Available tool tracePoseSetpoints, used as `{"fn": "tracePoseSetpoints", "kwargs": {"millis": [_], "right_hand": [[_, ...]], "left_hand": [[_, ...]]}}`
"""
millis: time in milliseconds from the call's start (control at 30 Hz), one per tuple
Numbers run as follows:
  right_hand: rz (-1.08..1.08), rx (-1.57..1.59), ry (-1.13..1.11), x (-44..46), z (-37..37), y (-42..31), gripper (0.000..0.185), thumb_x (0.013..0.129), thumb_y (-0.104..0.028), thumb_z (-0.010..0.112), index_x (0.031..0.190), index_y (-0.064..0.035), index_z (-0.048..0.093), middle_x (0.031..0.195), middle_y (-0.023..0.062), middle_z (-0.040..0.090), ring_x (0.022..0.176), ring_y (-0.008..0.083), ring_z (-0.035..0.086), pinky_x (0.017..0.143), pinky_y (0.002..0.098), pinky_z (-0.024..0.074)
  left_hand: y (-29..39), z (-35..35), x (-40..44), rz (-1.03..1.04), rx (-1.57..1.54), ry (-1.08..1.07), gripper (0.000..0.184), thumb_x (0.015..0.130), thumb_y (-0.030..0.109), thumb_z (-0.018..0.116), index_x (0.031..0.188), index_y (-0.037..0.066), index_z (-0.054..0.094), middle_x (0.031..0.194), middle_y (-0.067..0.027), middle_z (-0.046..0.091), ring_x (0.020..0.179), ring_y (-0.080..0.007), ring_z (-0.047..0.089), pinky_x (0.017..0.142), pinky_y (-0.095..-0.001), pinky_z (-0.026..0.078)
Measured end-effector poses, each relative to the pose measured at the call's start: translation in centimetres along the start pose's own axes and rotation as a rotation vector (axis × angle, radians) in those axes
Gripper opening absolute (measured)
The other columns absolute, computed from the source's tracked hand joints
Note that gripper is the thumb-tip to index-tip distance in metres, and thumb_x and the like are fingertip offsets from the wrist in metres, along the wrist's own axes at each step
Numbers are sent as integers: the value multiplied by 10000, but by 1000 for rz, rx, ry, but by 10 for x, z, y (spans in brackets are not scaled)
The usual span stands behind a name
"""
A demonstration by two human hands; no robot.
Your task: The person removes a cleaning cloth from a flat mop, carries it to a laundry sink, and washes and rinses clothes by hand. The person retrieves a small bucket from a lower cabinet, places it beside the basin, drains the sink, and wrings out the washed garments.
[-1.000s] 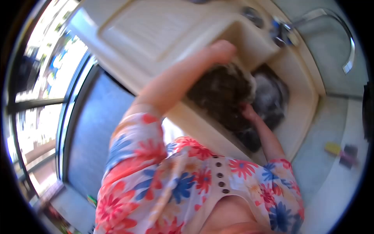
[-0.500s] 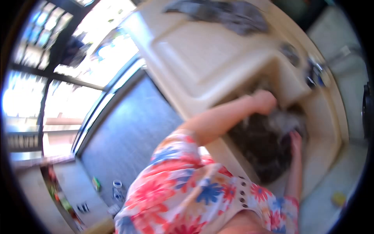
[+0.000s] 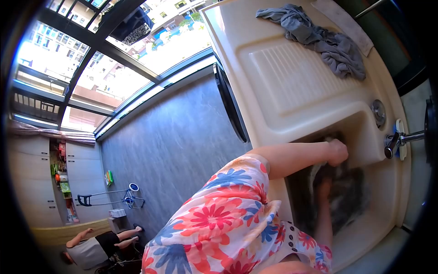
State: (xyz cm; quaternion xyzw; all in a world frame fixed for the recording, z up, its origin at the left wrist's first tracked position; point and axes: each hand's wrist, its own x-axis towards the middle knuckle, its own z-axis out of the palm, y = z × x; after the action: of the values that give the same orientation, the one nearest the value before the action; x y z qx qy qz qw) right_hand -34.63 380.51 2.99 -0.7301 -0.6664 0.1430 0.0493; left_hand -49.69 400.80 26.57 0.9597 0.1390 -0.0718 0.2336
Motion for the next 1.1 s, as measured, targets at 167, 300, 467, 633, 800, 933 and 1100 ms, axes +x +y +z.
{"fn": "tracePoseSetpoints", "kwargs": {"millis": [167,300,467,633,800,933,1100], "right_hand": [[479,523,-211,-67,-6,20,376,811,-118,446,1152,38,469,1091,241,515,1025,343,487,847,396,396],[142,-139,-10,-87,22,34,369,822,-136,437,1148,34,478,1078,228,532,979,335,526,804,398,426],[198,-269,-211,-81,112,97,340,801,-130,457,1104,11,520,1012,212,565,924,344,552,783,404,440],[411,-20,-259,-69,-59,-22,268,800,-140,450,1011,-33,575,960,189,587,895,339,563,747,415,446],[414,-194,-281,-109,-94,48,304,812,-206,458,1063,-61,550,997,162,584,924,348,548,826,450,399],[582,-242,-82,-102,-66,42,328,836,-211,419,1109,-53,512,1021,145,571,949,311,535,837,416,399],[518,-423,-249,-91,-54,14,359,866,-217,370,1166,-45,465,1051,124,555,981,264,520,850,374,399]], "left_hand": [[1,1,2,-9,22,-25,159,659,135,581,781,62,653,826,-93,637,810,-244,611,637,-364,492],[0,-1,3,-31,17,-8,186,659,163,600,815,80,658,869,-84,636,855,-237,603,675,-360,489],[4,-3,3,-28,3,-8,192,667,164,594,826,79,658,888,-91,634,873,-235,601,693,-359,488],[-5,-3,1,-36,35,62,171,654,106,570,797,61,652,833,-92,636,803,-238,613,642,-365,498],[-3,-1,4,4,43,42,155,649,112,568,769,62,653,814,-93,638,803,-240,613,617,-370,502],[-4,2,8,3,98,50,149,656,122,571,766,69,656,817,-82,640,808,-234,614,619,-368,502],[-3,-2,4,-34,47,50,164,627,141,606,764,66,656,817,-95,638,803,-240,615,651,-359,496]]}}
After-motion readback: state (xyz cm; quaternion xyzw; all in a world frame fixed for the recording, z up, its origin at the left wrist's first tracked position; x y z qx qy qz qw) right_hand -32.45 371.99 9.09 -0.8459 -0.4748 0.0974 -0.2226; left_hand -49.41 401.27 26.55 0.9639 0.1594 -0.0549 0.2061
